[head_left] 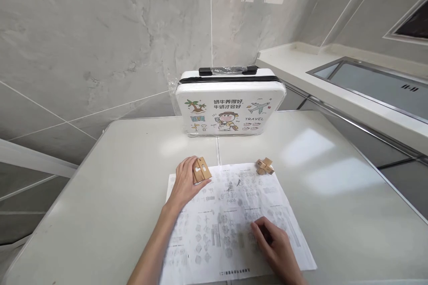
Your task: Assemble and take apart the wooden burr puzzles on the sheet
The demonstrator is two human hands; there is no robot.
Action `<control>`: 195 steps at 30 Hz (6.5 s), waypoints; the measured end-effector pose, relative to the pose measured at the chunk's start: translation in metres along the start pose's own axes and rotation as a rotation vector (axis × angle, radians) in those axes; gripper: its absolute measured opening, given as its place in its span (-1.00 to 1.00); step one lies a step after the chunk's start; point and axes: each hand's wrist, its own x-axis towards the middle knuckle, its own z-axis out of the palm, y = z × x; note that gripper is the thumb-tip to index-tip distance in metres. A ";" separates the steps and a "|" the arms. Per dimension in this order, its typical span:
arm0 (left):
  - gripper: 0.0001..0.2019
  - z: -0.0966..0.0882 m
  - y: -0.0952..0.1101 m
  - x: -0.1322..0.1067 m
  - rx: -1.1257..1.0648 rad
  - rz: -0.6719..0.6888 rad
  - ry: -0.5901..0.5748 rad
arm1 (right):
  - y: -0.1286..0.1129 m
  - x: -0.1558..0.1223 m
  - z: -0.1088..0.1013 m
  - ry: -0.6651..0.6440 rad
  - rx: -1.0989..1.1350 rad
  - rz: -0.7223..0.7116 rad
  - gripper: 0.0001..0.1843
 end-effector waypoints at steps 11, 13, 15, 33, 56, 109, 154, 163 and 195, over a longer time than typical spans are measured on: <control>-0.28 -0.001 0.000 0.008 0.026 0.101 -0.026 | -0.001 0.000 -0.001 -0.003 0.011 -0.009 -0.54; -0.26 -0.002 0.001 0.006 0.034 0.100 -0.025 | -0.001 0.000 -0.001 0.006 0.010 -0.012 -0.55; -0.25 -0.001 0.004 0.002 0.041 0.094 -0.019 | -0.001 0.000 -0.001 0.008 0.005 -0.013 -0.56; -0.05 0.015 0.074 -0.086 -0.037 0.248 -0.264 | -0.006 0.000 -0.004 -0.026 -0.022 0.001 -0.56; -0.31 -0.015 0.068 -0.121 0.050 0.079 -0.211 | -0.049 0.020 0.011 -0.250 -0.317 -0.155 -0.21; -0.49 -0.028 0.128 -0.122 -1.391 -0.842 -0.455 | -0.094 0.010 -0.051 -0.286 0.177 -0.084 -0.23; -0.60 -0.033 0.104 -0.157 -1.192 -0.788 0.100 | -0.063 0.036 0.046 -0.315 -0.369 -0.413 0.00; -0.60 -0.031 0.106 -0.159 -1.131 -0.744 0.090 | -0.067 0.045 0.046 -0.223 -0.256 -0.425 -0.25; -0.57 -0.023 0.127 -0.145 -0.955 -0.658 0.020 | -0.089 0.002 0.028 -0.309 0.989 0.211 -0.46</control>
